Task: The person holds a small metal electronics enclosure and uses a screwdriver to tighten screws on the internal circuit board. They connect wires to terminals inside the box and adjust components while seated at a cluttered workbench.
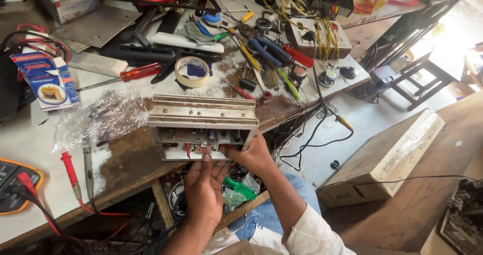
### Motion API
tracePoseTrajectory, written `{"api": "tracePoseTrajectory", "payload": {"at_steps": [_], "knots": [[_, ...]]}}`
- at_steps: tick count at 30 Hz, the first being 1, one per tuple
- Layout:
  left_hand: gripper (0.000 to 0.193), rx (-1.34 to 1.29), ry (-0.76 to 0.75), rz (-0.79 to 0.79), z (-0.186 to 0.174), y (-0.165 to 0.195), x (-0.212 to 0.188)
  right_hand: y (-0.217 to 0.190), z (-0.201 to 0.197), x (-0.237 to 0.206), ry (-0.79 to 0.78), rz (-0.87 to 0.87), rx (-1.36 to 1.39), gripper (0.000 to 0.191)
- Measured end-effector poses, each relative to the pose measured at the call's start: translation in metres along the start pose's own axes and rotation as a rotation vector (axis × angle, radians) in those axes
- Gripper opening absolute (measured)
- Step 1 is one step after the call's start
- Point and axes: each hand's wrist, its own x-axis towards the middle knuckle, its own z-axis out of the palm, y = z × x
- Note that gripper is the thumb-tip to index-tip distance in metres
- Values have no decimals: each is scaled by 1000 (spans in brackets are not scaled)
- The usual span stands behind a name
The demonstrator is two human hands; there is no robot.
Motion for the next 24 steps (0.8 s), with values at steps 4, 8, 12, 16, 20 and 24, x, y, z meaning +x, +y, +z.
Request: {"api": "tracePoseTrajectory", "payload": {"at_steps": [4, 8, 12, 16, 20, 24], "knots": [[37, -11, -2, 18, 3, 0, 0, 0, -3, 1, -22, -134, -46, 44], [37, 19, -14, 21, 3, 1, -4, -2, -1, 1, 21, 2, -11, 41], [34, 20, -9, 39, 3, 0, -4, -7, 1, 0, 29, 26, -69, 40], [33, 20, -12, 46, 1, -1, -3, -9, 1, 0, 22, -8, -5, 43], [33, -5, -19, 42, -1, -2, -3, -5, 1, 0, 29, -7, -40, 42], [34, 0, -8, 33, -1, -1, -2, -2, 2, -1, 50, -28, -81, 39]]}}
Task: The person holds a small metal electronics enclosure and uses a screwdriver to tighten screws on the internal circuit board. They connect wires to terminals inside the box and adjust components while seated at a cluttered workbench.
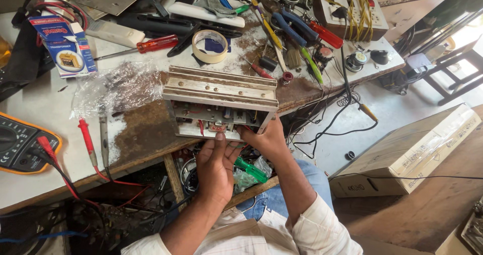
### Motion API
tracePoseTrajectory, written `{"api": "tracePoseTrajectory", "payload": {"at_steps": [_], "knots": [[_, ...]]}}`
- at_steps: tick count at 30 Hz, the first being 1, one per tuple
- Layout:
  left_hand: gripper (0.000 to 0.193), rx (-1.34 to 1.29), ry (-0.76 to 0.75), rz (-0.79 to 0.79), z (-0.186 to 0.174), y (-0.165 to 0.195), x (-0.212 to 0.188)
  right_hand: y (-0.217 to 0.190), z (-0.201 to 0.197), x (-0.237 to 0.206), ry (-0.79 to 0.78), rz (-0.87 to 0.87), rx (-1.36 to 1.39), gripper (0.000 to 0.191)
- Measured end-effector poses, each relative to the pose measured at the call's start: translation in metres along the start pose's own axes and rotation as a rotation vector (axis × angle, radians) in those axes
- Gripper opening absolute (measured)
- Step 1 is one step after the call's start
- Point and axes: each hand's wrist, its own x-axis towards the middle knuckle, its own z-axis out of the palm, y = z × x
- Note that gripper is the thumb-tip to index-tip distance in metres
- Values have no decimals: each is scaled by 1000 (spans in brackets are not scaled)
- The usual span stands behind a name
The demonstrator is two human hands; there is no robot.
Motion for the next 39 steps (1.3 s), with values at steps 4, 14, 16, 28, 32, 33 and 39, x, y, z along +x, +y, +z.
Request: {"api": "tracePoseTrajectory", "payload": {"at_steps": [4, 14, 16, 28, 32, 33, 39], "knots": [[36, 8, 4, -8, 2, 2, -1, -1, 1, 0, 13, 5, 14, 40], [34, -20, -11, -2, -2, -4, 3, -2, -2, 1, -22, 18, 101, 45], [35, -15, 2, -7, -2, -5, 3, -3, -2, 0, -4, -16, 96, 47], [38, 13, 12, -14, 0, -1, 1, -2, -9, 0, -66, 19, 106, 45], [36, 0, 14, -11, -1, -3, 2, -2, -9, -1, -71, 23, 94, 46], [36, -3, 14, -12, -1, -4, 2, -2, -9, -1, -61, 17, 76, 47], [36, -15, 3, -11, -1, -2, 1, -1, -10, 0, -103, 2, 142, 46]]}}
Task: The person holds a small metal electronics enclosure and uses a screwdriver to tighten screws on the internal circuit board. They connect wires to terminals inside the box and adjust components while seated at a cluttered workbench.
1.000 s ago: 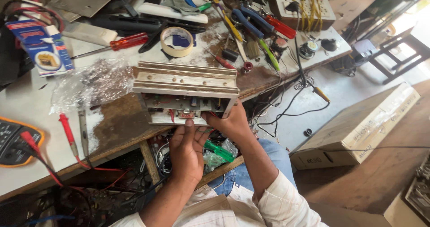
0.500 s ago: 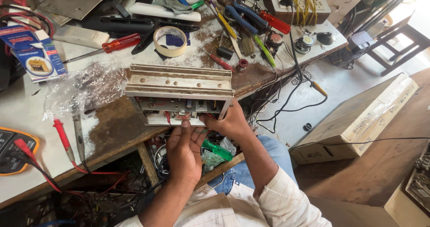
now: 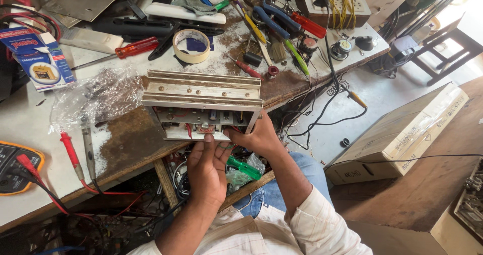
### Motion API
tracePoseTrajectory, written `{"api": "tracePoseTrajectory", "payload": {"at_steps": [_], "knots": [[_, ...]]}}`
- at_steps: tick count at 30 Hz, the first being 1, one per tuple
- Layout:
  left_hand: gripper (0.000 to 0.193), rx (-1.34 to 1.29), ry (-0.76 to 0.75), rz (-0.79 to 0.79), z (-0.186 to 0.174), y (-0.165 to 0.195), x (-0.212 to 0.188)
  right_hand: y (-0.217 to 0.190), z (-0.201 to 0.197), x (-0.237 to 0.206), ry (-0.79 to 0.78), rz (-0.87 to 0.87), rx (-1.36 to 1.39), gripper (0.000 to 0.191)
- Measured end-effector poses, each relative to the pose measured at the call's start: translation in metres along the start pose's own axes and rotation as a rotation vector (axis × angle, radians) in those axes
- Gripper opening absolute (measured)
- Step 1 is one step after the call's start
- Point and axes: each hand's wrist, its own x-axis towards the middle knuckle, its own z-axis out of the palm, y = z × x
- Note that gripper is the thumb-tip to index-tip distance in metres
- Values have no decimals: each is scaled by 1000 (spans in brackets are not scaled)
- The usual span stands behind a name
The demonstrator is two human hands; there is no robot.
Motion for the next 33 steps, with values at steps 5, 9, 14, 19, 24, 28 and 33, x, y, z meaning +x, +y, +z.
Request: {"api": "tracePoseTrajectory", "payload": {"at_steps": [5, 9, 14, 19, 24, 28, 33], "knots": [[38, -23, -5, 2, 3, 1, 0, 2, 1, -1, 12, -3, -10, 46], [39, -6, -1, -10, 5, 4, -2, 2, 2, -1, 33, 11, -54, 47], [40, 17, 28, -16, 5, 5, -2, 2, 3, -1, 47, 8, -60, 50], [39, -3, 7, -15, 3, 3, -1, 3, 2, -1, 43, 33, -83, 51], [38, -10, 12, -13, 2, 2, 0, 4, 2, -1, 34, -2, -60, 52], [38, -21, -12, -8, 2, 1, -1, 4, 1, -2, 21, 3, -25, 51], [38, -5, 12, -21, 2, 2, -1, 2, 2, -2, 17, 23, -52, 48]]}}
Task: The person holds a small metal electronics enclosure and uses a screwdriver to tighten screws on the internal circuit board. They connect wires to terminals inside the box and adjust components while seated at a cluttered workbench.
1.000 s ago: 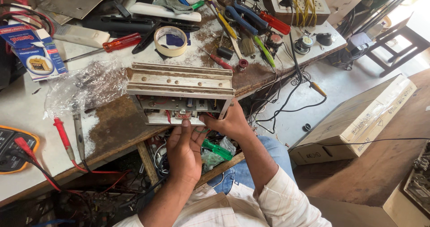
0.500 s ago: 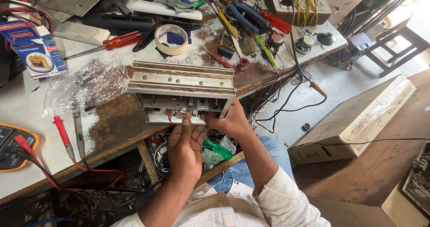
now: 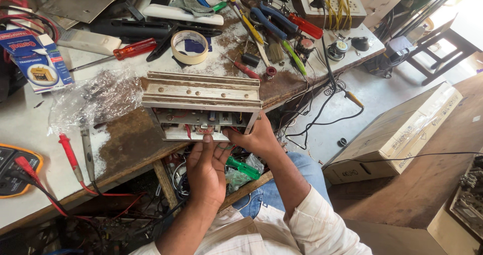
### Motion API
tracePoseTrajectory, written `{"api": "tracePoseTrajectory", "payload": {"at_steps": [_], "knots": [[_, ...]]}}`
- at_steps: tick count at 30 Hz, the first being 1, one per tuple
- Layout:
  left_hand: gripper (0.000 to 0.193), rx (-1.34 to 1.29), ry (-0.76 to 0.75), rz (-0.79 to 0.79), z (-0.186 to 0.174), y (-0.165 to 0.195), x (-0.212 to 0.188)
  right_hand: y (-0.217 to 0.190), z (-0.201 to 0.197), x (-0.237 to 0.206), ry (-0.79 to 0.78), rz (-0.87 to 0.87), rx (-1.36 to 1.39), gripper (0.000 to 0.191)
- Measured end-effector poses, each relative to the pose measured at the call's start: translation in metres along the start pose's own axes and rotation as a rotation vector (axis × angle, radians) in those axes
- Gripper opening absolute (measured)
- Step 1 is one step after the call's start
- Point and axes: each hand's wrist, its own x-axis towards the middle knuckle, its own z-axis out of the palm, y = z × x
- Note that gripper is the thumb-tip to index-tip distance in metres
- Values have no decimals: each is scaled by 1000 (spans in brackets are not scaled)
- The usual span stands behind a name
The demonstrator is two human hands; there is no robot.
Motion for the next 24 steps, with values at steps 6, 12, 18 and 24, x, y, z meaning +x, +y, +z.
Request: {"api": "tracePoseTrajectory", "payload": {"at_steps": [6, 12, 18, 24], "knots": [[41, 11, -3, 3, -1, 0, 0, -2, 2, -1, 39, -12, -69, 50], [40, 24, 12, -6, -3, -1, 0, -2, 1, 1, 14, -29, -61, 47], [41, 9, -10, 3, -2, -1, 1, 0, 1, 1, 34, -25, -55, 45], [41, 16, -25, -6, -3, 1, 1, 1, 2, 1, 33, -34, -80, 46]]}}
